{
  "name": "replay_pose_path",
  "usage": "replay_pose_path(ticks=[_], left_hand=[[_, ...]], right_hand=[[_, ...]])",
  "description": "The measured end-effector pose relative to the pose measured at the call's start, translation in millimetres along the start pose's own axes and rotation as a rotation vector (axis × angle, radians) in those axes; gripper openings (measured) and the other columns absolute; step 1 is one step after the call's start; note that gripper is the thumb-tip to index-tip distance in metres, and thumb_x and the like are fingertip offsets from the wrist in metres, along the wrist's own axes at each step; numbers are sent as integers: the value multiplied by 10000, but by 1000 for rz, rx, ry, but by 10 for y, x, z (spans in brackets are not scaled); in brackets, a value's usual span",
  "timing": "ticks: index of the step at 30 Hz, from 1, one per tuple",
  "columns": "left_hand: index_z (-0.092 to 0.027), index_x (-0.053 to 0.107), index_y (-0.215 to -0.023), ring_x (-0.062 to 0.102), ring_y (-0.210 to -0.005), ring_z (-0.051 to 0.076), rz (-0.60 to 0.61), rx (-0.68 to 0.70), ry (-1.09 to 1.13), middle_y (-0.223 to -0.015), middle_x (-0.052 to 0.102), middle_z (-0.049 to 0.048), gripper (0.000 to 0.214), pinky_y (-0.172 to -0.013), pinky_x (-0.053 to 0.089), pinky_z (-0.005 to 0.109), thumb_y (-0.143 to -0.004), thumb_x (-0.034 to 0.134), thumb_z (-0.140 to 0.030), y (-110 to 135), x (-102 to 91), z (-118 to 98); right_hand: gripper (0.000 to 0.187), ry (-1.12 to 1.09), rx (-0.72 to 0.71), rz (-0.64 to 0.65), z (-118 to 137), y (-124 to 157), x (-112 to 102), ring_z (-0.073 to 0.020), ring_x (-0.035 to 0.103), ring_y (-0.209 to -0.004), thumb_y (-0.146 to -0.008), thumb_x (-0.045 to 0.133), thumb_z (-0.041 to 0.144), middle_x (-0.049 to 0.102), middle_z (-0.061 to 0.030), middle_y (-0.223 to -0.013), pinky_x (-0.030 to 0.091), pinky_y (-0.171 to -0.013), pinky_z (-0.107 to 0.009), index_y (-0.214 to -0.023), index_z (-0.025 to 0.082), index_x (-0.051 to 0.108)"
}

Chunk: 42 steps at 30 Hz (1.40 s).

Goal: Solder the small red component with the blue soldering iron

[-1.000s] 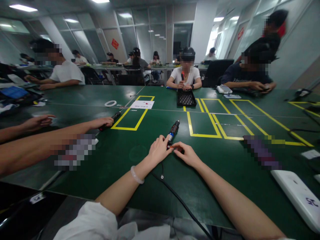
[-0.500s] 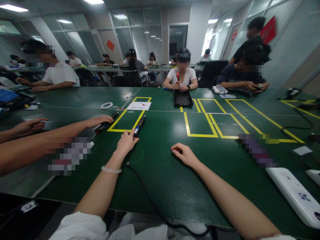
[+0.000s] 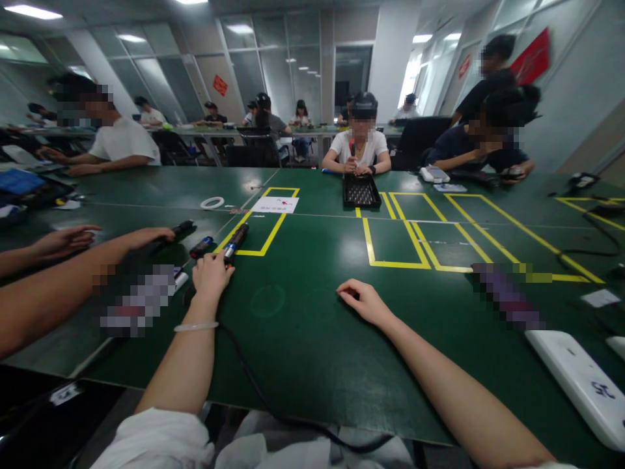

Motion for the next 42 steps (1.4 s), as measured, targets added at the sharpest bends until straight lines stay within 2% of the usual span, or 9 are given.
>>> replay_pose_path(ticks=[4,11,15,18,24,27,29,34,42], left_hand=[[-91,469,-1240,573,-1038,347,27,-104,79,-1168,579,200,519,-812,473,421,-815,581,-367,28,-39,-12],[-79,524,-1138,603,-973,378,76,-209,161,-1086,607,229,410,-773,468,471,-918,366,-387,36,-26,42],[-101,534,-1145,558,-1076,355,-108,-134,190,-1182,569,222,402,-827,462,447,-932,339,-380,64,-186,-69],[-146,548,-1144,600,-1000,271,-164,-25,385,-1083,632,141,381,-847,463,379,-936,356,-400,123,-321,-328],[-168,643,-1040,614,-829,175,148,473,820,-942,668,58,347,-793,468,294,-876,490,-432,544,-472,-1379],[-174,659,-1074,602,-902,175,431,708,893,-1026,664,70,321,-830,457,297,-860,523,-370,898,-463,-1883],[-163,611,-1165,601,-864,163,638,755,958,-961,667,63,371,-789,462,283,-855,543,-355,1096,-398,-2105],[-155,523,-1215,561,-761,126,841,704,1117,-819,601,8,417,-700,441,242,-829,591,-294,1294,-220,-2305],[-153,481,-1252,549,-769,123,921,594,1320,-813,580,-5,524,-739,410,268,-780,650,-304,1297,-166,-2258]], right_hand=[[143,-3,-5,-3,18,-4,-4,-144,597,-724,-897,546,252,657,-26,-817,459,-685,-263,-932,179,664],[135,5,-2,-2,16,-4,-12,-149,598,-722,-892,547,245,657,-29,-820,461,-677,-267,-923,185,663],[134,9,-7,-2,14,-6,-11,-150,597,-728,-892,544,239,652,-27,-820,461,-683,-270,-923,189,664],[135,10,-1,-3,18,-8,-16,-149,594,-718,-893,545,244,651,-26,-814,460,-671,-267,-920,190,666],[135,-1,7,-1,25,-11,-15,-151,599,-730,-893,545,246,654,-31,-827,461,-682,-267,-918,185,663],[138,-23,11,-1,16,-9,-4,-149,600,-726,-894,539,250,656,-29,-820,464,-683,-267,-932,184,653],[151,-62,10,-3,14,-6,-1,-143,599,-722,-891,532,243,653,-21,-816,468,-684,-262,-992,185,630],[289,-157,-40,61,66,-2,13,-128,597,-737,-866,547,195,639,-8,-839,483,-712,-253,-1155,193,558],[146,-172,-41,115,110,-11,44,-139,589,-745,-856,606,267,635,-21,-842,478,-707,-258,-966,174,636]])
Point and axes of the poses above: each hand's wrist, its own y-axis away from the middle knuckle, its own x-axis out of the palm, z = x × y, the point moved 5 cm from there along -y, towards the middle knuckle
